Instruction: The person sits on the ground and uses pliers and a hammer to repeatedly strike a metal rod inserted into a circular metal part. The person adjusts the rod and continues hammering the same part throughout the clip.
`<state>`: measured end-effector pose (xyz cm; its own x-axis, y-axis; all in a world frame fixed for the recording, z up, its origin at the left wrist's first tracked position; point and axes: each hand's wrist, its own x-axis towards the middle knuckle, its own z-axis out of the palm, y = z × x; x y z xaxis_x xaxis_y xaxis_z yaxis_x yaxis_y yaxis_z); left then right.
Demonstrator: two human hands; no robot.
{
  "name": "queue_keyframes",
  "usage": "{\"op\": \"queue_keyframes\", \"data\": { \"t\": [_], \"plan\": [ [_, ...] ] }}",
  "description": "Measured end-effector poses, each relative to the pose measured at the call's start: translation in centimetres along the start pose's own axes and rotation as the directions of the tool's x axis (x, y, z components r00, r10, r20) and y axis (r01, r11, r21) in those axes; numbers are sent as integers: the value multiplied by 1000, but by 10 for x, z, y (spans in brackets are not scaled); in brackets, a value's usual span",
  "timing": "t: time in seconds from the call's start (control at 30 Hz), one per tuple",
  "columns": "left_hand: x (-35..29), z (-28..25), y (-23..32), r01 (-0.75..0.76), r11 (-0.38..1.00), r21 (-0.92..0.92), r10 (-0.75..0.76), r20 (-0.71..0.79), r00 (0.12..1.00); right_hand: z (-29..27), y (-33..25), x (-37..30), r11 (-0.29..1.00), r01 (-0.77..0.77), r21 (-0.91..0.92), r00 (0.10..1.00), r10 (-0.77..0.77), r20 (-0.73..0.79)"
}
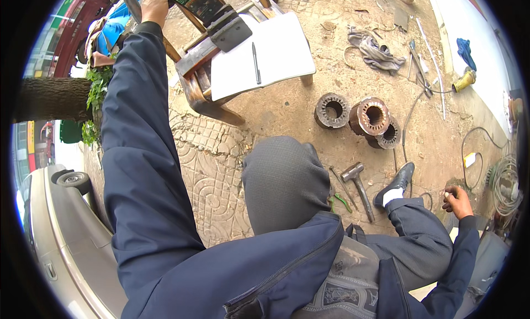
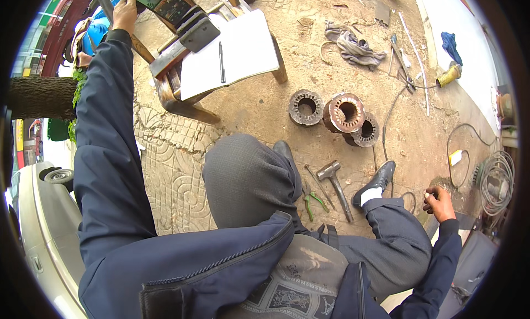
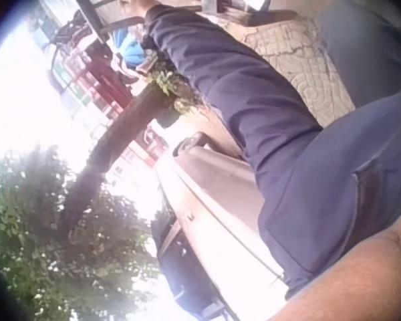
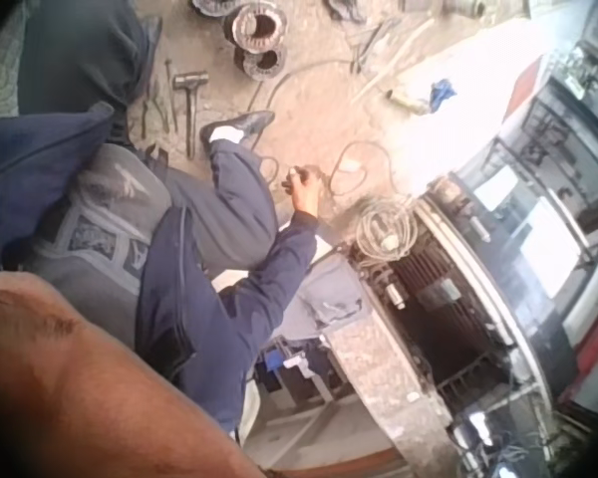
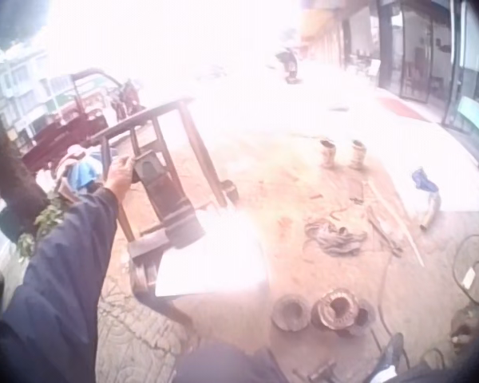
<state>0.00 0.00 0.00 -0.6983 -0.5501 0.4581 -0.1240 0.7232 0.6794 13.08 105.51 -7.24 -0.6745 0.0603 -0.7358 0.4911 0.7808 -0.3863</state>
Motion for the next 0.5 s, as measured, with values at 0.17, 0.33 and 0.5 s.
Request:
{"op": "queue_keyframes", "data": {
  "t": [0.17, 0.33, 0.5],
  "plan": [
    [41, -2, -59, -509, 267, 818, 757, 150, 636, 16, -13, 12, 1000, -7, -9, 1000, 8, 18],
    [13, 21, -15, -6, 995, -101, 5, -11, 1000, 12, -26, 7, 998, 2, -67, 1000, 0, 27],
    [1, 33, 15, 24, 971, -238, -1, 96, 995, 10, -34, 4, 997, -3, -81, 999, 6, 32]
  ]
}}
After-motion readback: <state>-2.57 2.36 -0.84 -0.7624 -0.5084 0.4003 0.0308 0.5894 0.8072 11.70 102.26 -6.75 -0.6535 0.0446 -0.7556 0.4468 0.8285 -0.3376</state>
